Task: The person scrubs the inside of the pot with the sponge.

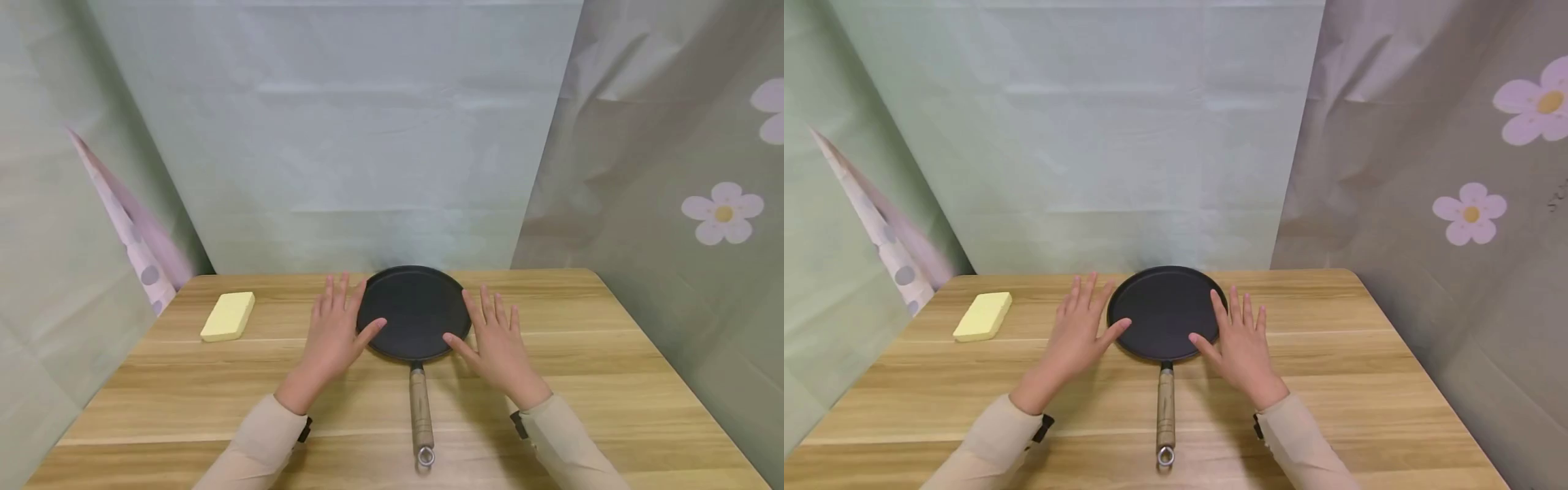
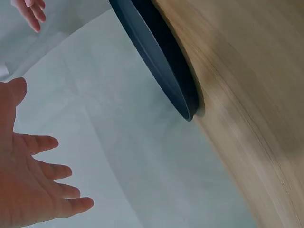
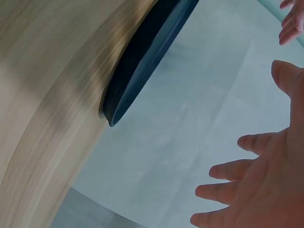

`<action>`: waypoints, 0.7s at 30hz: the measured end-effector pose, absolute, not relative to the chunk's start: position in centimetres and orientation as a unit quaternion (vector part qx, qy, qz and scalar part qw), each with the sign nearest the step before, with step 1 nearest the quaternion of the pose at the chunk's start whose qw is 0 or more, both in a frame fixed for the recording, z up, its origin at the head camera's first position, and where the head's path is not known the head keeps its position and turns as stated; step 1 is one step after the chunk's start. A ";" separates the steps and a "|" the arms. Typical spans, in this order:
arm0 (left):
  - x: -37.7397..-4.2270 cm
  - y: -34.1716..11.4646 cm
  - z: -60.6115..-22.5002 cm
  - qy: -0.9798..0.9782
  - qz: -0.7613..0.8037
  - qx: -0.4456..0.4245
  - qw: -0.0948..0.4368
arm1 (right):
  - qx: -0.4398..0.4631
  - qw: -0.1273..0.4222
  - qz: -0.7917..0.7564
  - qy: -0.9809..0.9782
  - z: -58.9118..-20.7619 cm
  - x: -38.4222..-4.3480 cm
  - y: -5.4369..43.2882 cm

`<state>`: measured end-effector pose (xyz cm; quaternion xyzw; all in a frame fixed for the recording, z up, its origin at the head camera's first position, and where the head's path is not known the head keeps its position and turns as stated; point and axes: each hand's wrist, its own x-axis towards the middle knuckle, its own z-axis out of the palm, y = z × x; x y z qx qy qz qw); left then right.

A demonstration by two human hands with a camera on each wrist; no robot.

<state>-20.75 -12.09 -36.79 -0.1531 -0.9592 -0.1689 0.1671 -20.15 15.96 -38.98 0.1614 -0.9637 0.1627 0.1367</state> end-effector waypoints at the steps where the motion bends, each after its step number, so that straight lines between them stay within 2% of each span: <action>1: -20.8 -12.2 -36.7 -0.959 -0.170 -0.152 0.169 | 0.161 0.136 0.168 -0.963 -39.0 -20.2 16.0; 15: -21.4 -14.4 -36.1 -0.947 -0.185 -0.144 0.218 | 0.193 0.148 0.242 -0.939 -38.5 -19.8 15.7; 21: -21.8 -15.7 -36.0 -0.947 -0.182 -0.142 0.225 | 0.202 0.131 0.291 -0.926 -38.5 -19.6 15.5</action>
